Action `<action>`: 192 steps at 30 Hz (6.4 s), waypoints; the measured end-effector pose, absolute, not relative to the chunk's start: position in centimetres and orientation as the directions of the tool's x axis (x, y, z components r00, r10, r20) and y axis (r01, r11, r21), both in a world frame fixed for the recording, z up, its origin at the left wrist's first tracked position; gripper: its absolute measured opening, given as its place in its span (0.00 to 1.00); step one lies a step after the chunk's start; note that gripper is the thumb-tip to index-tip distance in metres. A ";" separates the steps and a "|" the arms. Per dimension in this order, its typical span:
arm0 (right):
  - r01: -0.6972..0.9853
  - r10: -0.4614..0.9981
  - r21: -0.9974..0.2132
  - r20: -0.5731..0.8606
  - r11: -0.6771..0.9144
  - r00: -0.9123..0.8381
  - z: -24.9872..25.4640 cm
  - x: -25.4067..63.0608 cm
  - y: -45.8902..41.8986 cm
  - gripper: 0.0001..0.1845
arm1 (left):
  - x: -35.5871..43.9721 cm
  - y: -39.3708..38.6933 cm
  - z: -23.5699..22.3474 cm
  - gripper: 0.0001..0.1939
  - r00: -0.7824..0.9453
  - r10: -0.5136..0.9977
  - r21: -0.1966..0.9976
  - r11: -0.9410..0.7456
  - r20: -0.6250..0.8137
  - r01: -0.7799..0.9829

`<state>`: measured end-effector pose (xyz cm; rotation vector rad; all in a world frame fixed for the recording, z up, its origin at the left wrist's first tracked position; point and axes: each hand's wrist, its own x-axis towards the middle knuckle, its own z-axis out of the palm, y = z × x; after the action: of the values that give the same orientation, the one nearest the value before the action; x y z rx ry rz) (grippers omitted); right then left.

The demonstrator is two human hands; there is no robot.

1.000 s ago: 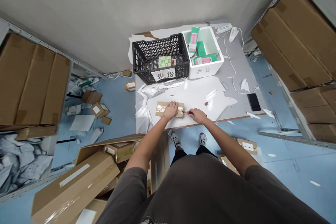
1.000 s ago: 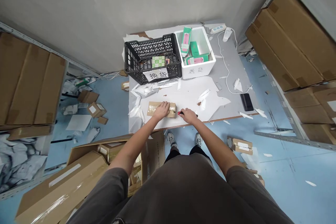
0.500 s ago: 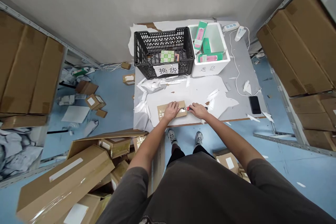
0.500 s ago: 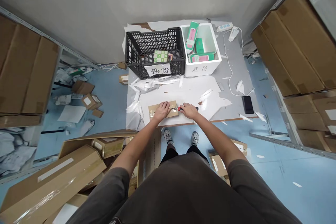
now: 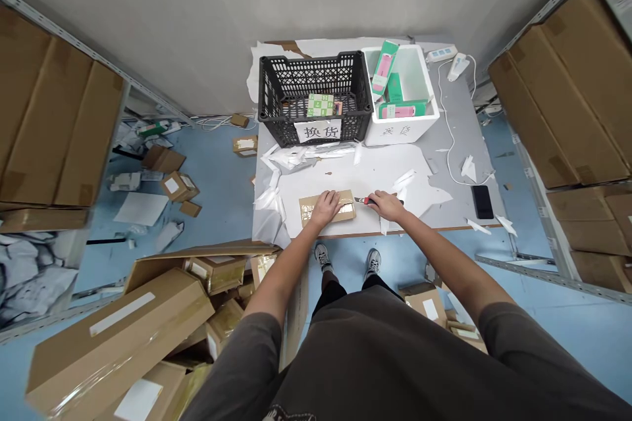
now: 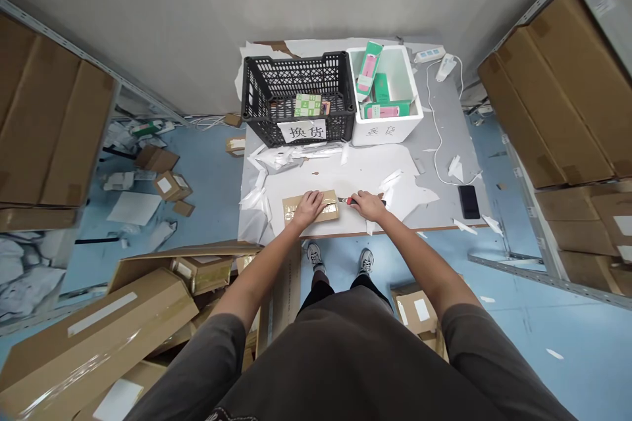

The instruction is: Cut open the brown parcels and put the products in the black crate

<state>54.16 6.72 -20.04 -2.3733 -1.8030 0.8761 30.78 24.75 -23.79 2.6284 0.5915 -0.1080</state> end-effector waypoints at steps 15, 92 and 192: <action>0.064 0.483 -0.650 -0.491 -0.757 0.724 -23.2 39.9 11.8 0.19 | 28.8 25.8 -20.4 0.31 0.831 0.492 0.308 -0.773 -0.261 0.555; 0.905 0.757 -0.266 -0.648 -0.332 0.087 -17.2 48.1 12.6 0.22 | 26.8 24.4 -21.4 0.46 0.816 0.511 0.302 -0.760 -0.269 0.575; 0.409 0.670 -0.607 -0.742 -0.682 0.016 -19.4 49.0 11.3 0.23 | 30.1 22.7 -20.2 0.49 0.751 0.560 0.284 -0.700 -0.350 0.655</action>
<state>48.96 11.34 -19.42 -2.0680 -1.1261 1.7258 30.09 22.67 -20.21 2.5572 0.9298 -0.3332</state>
